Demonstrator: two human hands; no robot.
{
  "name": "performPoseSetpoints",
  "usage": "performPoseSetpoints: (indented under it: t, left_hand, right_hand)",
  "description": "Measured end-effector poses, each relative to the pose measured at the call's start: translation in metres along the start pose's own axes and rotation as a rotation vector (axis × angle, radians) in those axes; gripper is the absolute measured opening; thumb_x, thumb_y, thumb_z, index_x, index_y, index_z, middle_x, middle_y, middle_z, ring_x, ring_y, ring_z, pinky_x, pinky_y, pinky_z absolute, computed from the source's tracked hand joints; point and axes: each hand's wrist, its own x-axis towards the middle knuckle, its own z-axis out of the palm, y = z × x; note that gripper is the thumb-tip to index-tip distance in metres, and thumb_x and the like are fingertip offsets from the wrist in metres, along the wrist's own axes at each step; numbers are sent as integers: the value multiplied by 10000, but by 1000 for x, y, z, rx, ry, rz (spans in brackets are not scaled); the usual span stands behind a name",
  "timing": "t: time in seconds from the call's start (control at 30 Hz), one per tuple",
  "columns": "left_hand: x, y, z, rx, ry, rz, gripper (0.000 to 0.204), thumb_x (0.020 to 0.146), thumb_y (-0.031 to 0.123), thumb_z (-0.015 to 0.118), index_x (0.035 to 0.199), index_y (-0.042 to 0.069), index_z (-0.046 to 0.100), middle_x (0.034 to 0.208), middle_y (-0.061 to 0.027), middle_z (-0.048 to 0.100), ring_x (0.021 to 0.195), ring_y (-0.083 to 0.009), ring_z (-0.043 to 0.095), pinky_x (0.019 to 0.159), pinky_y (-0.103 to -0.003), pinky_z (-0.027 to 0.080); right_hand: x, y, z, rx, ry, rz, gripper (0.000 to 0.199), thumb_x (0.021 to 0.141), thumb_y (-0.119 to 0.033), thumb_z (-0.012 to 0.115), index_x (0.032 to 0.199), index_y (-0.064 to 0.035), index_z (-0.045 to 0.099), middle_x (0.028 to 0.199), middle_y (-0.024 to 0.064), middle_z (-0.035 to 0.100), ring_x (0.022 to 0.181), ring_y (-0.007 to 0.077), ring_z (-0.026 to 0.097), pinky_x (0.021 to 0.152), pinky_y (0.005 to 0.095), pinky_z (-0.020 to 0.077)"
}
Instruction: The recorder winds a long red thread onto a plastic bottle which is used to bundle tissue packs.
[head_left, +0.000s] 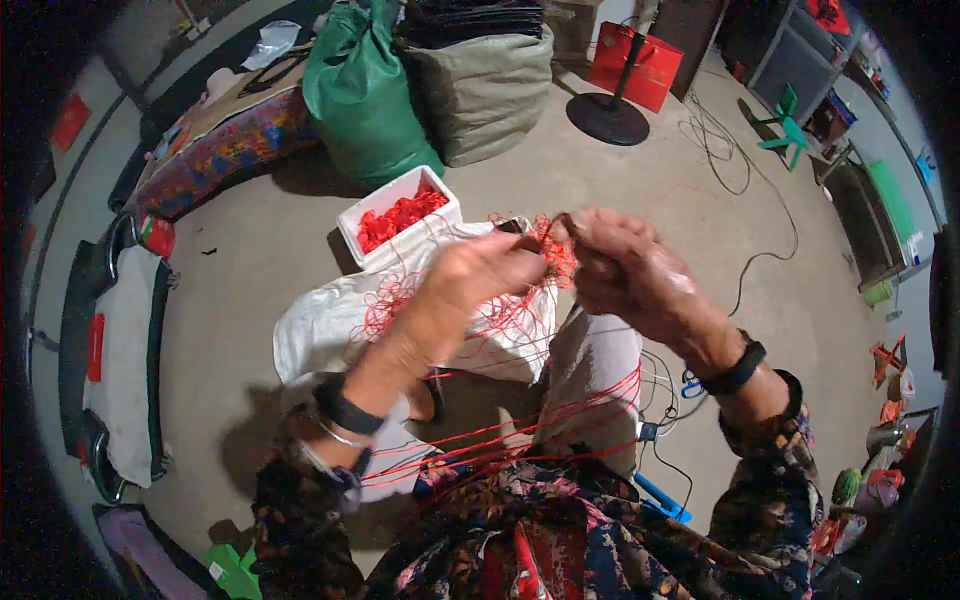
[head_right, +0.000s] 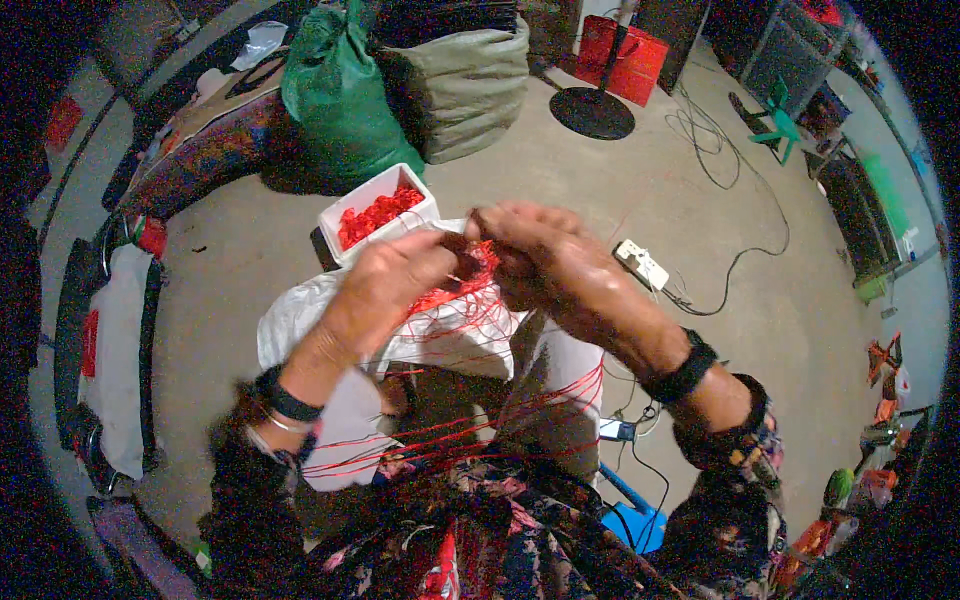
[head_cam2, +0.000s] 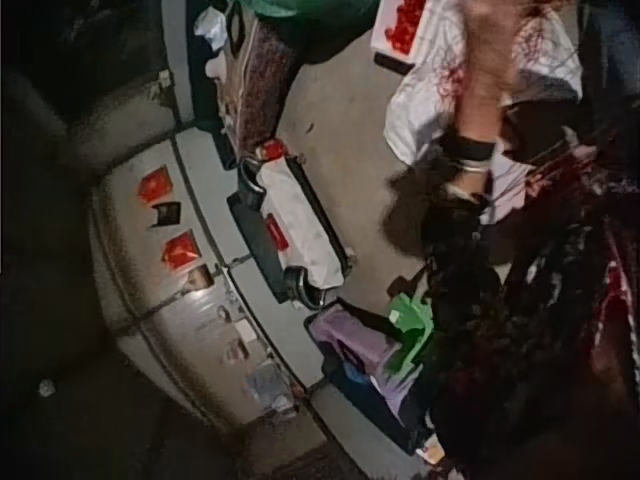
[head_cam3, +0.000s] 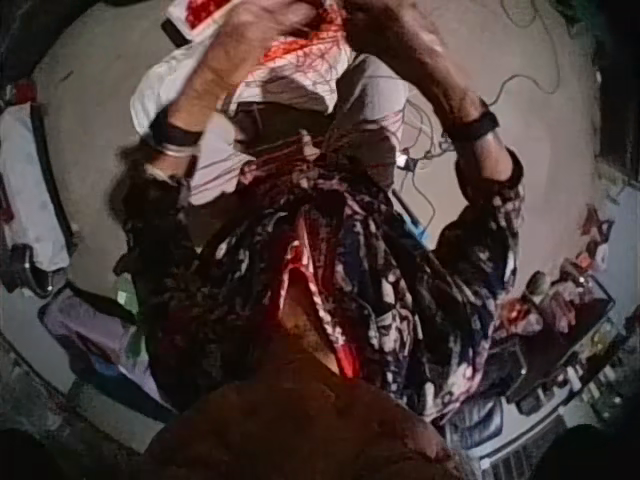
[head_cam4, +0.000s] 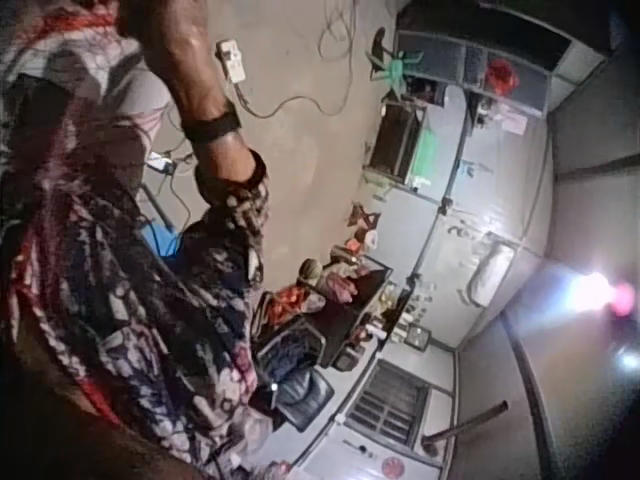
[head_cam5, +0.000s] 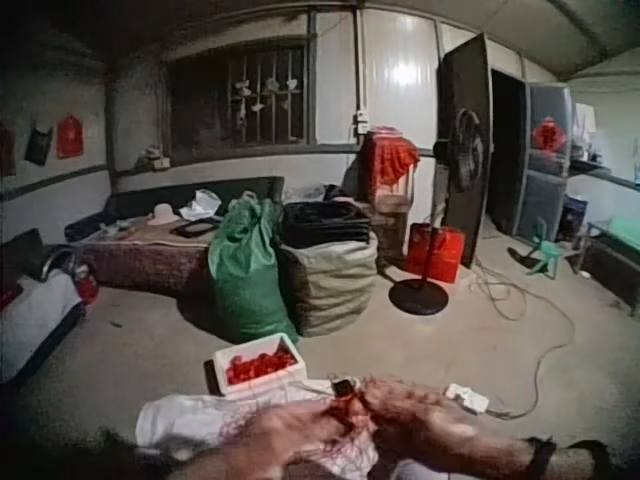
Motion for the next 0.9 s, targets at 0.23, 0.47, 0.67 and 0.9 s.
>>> performPoseSetpoints:
  t: [0.23, 0.47, 0.67, 0.9]
  left_hand:
    - [-23, -14, 38, 68, 71, 156, 408, 787, 249, 668, 1081, 6, 523, 944, -75, 599, 864, -155, 572, 773, -270, 448]
    - [-38, 5, 39, 152, 358, 144, 349, 820, 128, 644, 1107, -43, 540, 947, -96, 620, 810, -112, 588, 715, -246, 484]
    - [-30, 0, 46, -244, 56, 159, 342, 838, 186, 628, 1112, -1, 543, 1045, -50, 595, 975, -135, 542, 892, -288, 410]
    - [-30, -10, 41, -444, 52, 107, 307, 849, 165, 602, 1103, 2, 546, 1045, -36, 579, 966, -136, 535, 875, -290, 413]
  right_hand:
    - [15, -11, 46, 214, -31, -175, 240, 947, -273, 476, 973, -44, 542, 560, -75, 268, 430, 33, 226, 412, 205, 201]
    - [24, 0, 20, 378, 7, -129, 156, 878, -218, 557, 925, -69, 559, 594, -43, 388, 460, 74, 320, 425, 225, 257]
    - [25, -9, 48, 344, 21, -117, 147, 875, -224, 556, 917, -84, 569, 579, -53, 386, 456, 66, 329, 414, 229, 264]
    - [29, -6, 56, 357, -19, -69, 163, 905, -239, 511, 903, -86, 570, 582, -64, 380, 457, 57, 341, 402, 227, 274]
